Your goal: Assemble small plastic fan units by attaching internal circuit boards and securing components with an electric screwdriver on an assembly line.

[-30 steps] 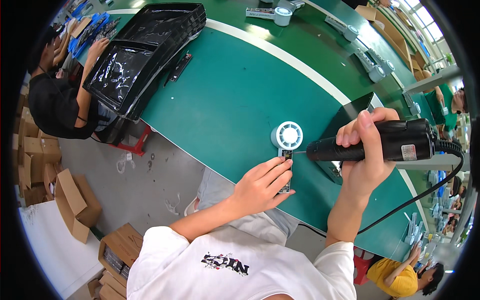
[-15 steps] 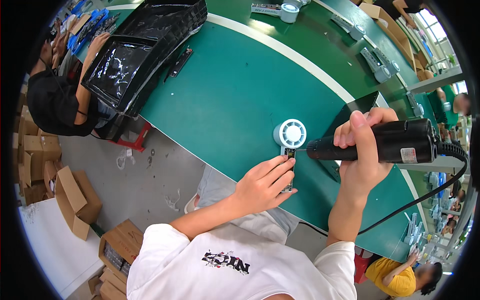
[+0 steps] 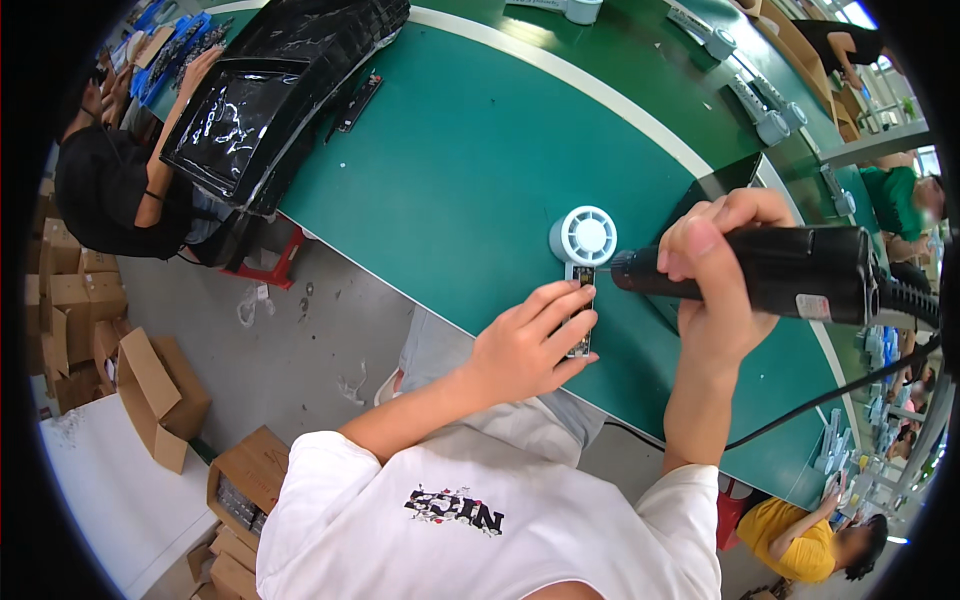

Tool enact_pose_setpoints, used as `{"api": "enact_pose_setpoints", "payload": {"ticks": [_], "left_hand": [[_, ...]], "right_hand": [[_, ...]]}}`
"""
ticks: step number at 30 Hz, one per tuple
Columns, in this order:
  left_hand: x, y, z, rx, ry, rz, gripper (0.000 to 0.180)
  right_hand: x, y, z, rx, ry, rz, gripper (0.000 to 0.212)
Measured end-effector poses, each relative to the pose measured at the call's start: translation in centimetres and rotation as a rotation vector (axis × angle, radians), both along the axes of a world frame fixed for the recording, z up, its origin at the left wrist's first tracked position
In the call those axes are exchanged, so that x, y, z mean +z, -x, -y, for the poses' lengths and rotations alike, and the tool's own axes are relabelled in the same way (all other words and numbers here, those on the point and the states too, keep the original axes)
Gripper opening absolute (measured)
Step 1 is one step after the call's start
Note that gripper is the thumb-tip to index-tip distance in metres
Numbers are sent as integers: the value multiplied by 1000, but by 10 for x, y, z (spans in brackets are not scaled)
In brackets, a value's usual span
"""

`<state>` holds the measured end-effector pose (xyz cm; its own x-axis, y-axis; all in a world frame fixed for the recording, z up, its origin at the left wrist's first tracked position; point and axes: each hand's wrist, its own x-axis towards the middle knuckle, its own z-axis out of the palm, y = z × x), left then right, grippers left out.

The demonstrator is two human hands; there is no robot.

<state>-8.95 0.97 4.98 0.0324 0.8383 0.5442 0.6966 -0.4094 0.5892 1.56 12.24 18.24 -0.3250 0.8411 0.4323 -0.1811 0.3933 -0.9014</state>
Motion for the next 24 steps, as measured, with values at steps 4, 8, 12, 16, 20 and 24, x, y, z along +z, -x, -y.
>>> {"api": "enact_pose_setpoints", "payload": {"ticks": [4,8,12,16,20,24], "left_hand": [[1,2,2,-57,63,32,49],[-2,-6,3,-10,37,18,54],[-1,-15,0,27,65,61,57],[-3,-15,1,38,51,29,56],[-1,-13,0,-9,50,41,53],[-4,-12,1,-8,25,41,53]], "right_hand": [[27,-39,-6,95,16,-190,16],[51,-88,-13,8,28,-216,16],[52,-105,-21,-137,72,-127,16],[46,-96,-29,-203,113,-145,15],[41,-85,-32,-223,115,-111,18],[39,-85,-35,-103,218,-126,21]]}}
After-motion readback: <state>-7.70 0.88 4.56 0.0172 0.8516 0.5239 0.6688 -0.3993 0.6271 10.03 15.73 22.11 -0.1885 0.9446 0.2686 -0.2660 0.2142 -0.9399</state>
